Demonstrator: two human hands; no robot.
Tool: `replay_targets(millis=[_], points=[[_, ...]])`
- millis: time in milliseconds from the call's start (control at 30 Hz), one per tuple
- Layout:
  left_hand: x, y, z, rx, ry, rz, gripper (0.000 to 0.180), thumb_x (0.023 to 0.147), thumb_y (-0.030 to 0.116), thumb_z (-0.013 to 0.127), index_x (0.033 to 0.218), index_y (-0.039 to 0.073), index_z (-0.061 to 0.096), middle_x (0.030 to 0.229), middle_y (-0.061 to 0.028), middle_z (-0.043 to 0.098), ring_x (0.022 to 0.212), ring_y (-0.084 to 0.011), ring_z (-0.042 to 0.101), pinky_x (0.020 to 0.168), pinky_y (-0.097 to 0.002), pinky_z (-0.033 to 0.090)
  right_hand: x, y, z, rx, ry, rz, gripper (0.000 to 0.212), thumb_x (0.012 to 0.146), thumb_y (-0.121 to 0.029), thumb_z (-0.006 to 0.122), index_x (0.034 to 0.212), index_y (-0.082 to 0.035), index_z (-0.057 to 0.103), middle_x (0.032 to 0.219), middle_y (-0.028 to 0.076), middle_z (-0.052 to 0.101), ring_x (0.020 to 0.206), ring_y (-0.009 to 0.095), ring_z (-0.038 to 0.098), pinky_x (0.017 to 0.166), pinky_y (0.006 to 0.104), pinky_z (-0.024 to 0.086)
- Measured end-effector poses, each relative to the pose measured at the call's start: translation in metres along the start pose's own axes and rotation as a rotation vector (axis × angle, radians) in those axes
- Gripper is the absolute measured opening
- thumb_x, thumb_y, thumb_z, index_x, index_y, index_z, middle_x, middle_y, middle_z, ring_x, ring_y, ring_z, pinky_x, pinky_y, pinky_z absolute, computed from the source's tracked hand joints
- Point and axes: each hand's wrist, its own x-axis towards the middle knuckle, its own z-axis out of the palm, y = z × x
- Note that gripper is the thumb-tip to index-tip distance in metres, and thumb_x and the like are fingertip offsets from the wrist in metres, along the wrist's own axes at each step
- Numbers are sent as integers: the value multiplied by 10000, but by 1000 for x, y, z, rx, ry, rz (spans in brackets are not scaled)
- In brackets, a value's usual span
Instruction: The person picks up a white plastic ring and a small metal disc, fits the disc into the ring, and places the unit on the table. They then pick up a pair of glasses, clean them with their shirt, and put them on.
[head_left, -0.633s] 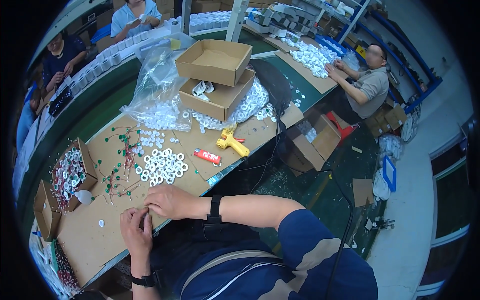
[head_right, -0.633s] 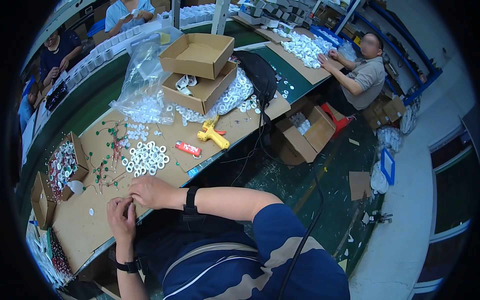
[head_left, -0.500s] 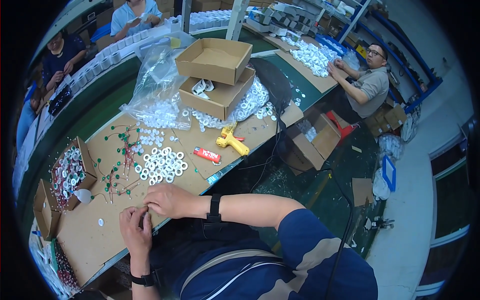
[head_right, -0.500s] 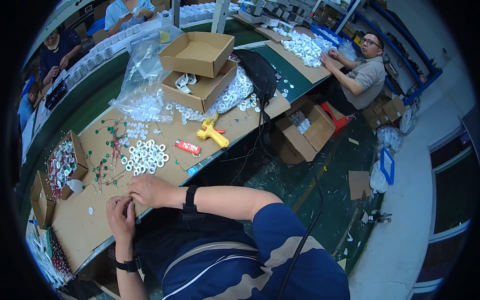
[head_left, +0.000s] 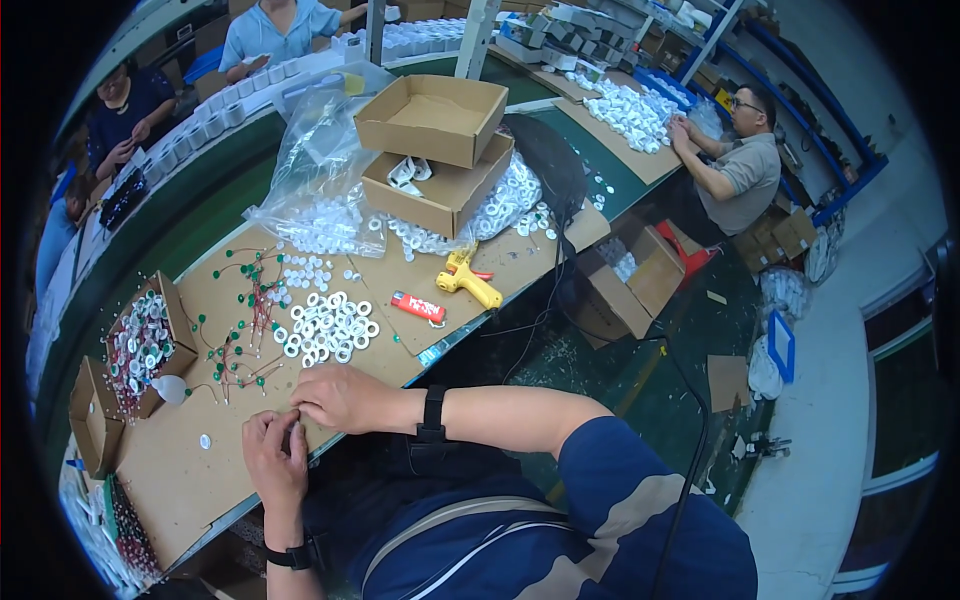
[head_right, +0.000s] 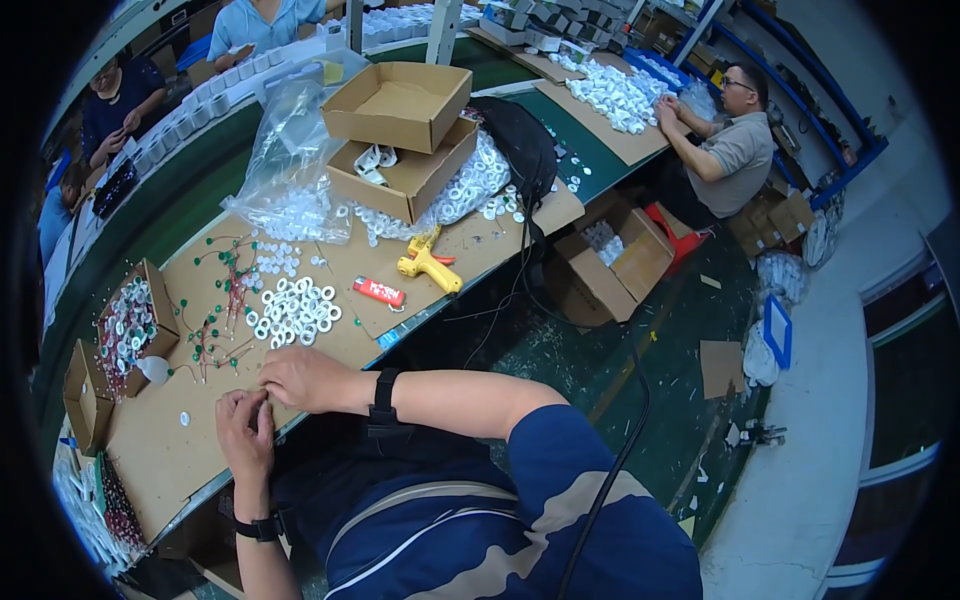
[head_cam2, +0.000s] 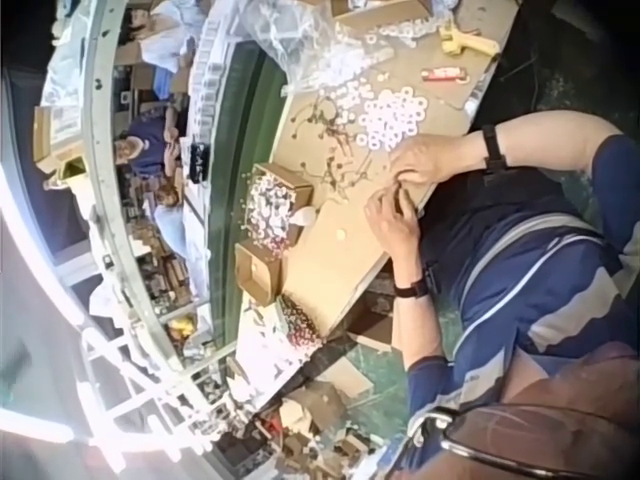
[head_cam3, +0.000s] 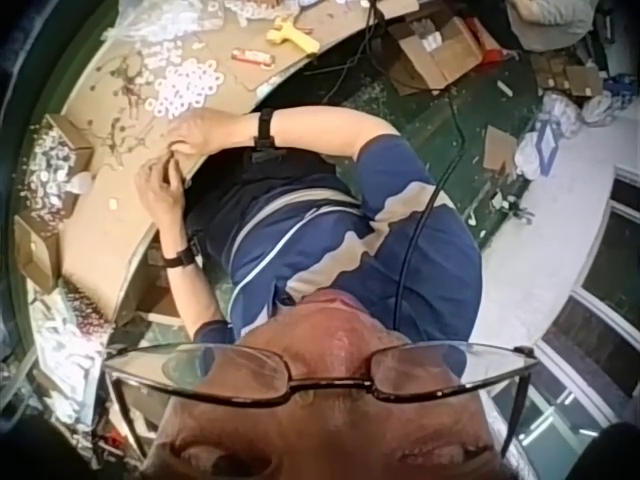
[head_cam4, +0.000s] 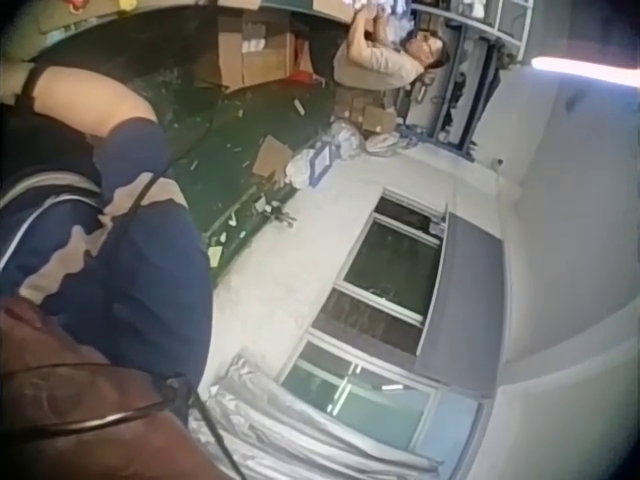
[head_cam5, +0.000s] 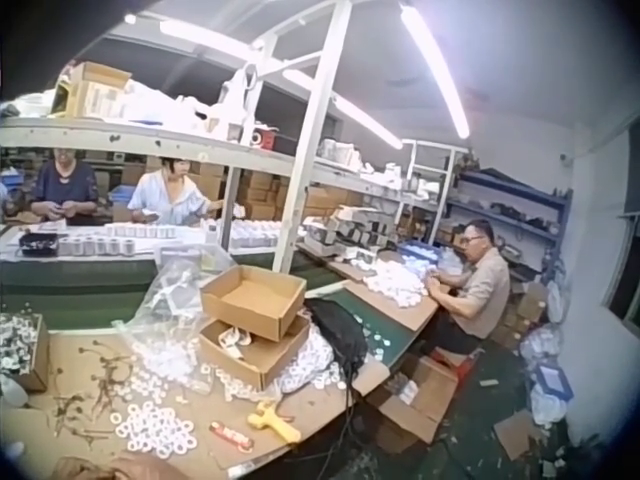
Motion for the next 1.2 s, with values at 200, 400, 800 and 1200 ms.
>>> replay_targets(millis=[200, 400, 800, 1200], points=[[6, 0, 5, -10, 12, 30, 202, 946, 24, 822, 1146, 29, 804, 1108, -158, 688, 1063, -370, 664, 931, -461, 551, 0, 3, -5, -7, 14, 22, 155, 995, -138, 709, 1035, -39, 821, 1030, 169, 762, 1021, 417, 746, 910, 527, 598], [-22, -21, -6, 73, 112, 46, 186, 938, 34, 834, 1123, 50, 827, 1100, -165, 722, 1063, -383, 690, 949, -476, 563, 6, 5, 23, 43, -57, -22, 175, 995, -158, 709, 1060, -36, 817, 1039, 181, 761, 1038, 427, 735, 917, 531, 595], [-4, -61, -38, 269, 237, 84, 165, 921, 97, 846, 1081, 58, 838, 1272, -156, 770, 1315, -399, 682, 1099, -504, 570, 4, -10, -19, -88, -122, 95, 156, 999, -70, 760, 1119, -19, 846, 1002, 141, 793, 938, 326, 767, 842, 417, 602], [-16, -103, -54, 212, 225, -187, 152, 1002, 42, 795, 1140, 29, 859, 1350, -172, 811, 1442, -395, 670, 1228, -478, 531, 3, -10, -12, -49, -70, 21, 150, 990, -64, 773, 1110, -5, 840, 989, 145, 787, 923, 317, 764, 829, 407, 604]])
